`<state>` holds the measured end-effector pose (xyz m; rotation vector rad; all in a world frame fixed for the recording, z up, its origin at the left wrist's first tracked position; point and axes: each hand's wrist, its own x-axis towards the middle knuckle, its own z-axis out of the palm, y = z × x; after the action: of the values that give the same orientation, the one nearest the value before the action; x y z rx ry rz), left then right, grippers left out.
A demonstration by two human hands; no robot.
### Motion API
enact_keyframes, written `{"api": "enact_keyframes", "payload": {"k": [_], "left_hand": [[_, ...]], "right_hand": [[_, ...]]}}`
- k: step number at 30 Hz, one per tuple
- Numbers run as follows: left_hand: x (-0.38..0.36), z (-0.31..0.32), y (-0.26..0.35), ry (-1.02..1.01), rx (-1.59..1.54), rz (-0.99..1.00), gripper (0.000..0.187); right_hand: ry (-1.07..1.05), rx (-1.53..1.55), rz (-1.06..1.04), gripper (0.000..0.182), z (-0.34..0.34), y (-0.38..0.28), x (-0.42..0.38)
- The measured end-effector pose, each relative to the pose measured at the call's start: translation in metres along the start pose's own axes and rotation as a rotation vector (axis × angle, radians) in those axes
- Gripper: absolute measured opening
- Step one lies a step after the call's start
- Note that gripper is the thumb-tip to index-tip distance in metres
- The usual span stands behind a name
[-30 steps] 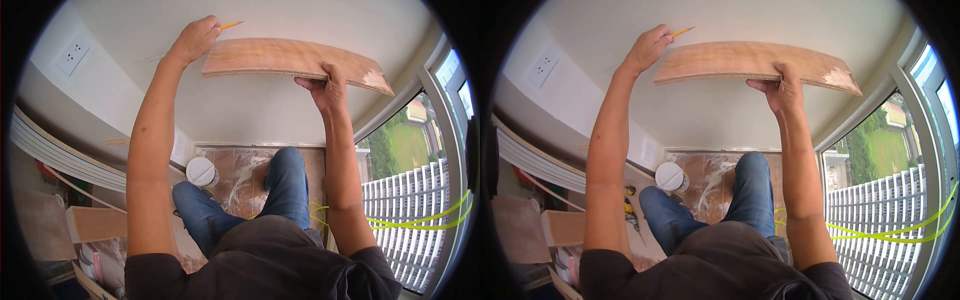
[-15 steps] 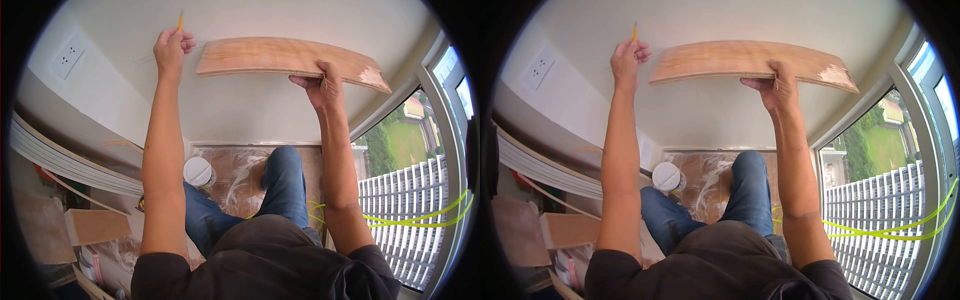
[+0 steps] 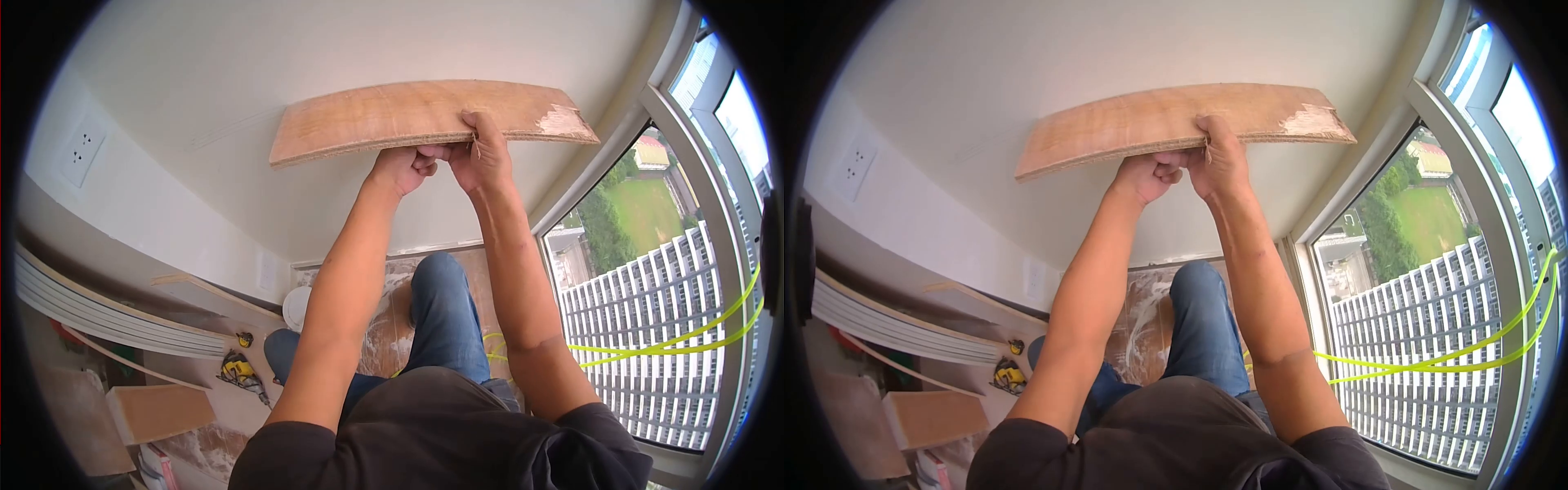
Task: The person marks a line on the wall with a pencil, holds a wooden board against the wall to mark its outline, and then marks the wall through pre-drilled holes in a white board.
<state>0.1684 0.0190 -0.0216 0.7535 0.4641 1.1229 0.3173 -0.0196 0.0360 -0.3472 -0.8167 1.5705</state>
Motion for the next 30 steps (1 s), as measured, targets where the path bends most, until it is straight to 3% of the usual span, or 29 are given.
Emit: {"api": "enact_keyframes", "payload": {"k": [4, 5, 7, 10, 14, 17, 23, 28, 30], "left_hand": [[0.031, 0.014, 0.008, 0.005, -0.149, -0.008, 0.024], [0.054, -0.015, 0.004, -0.483, -0.299, -0.058, 0.026], [0.062, -0.008, -0.005, -0.271, -0.282, 0.054, 0.032], [0.069, -0.007, -0.015, -0.223, -0.321, 0.122, 0.041], [0.047, 0.007, -0.015, -0.119, -0.221, 0.282, 0.036], [0.024, -0.001, 0.004, -0.226, -0.112, 0.331, 0.039], [0.024, -0.006, 0.0, -0.091, -0.068, 0.252, 0.037], [0.016, 0.002, 0.011, 0.014, -0.237, 0.297, 0.03], [0.001, -0.032, 0.012, -0.188, -0.323, 0.35, 0.025]], "right_hand": [[0.069, 0.036, -0.035, 0.038, 0.001, 0.001, 0.001], [0.073, 0.042, -0.028, 0.038, 0.0, 0.0, 0.001], [0.082, 0.054, -0.008, 0.038, 0.0, 0.001, 0.0], [0.1, 0.005, -0.013, 0.04, 0.002, 0.001, 0.0], [0.044, 0.045, -0.002, 0.039, -0.006, 0.002, 0.002], [0.05, 0.002, -0.017, 0.043, -0.007, 0.006, 0.004], [0.031, -0.002, -0.017, 0.045, -0.004, 0.005, 0.004], [0.065, -0.064, -0.003, 0.048, 0.004, 0.003, 0.002], [0.063, -0.084, -0.008, 0.047, 0.007, 0.001, 0.002]]}}
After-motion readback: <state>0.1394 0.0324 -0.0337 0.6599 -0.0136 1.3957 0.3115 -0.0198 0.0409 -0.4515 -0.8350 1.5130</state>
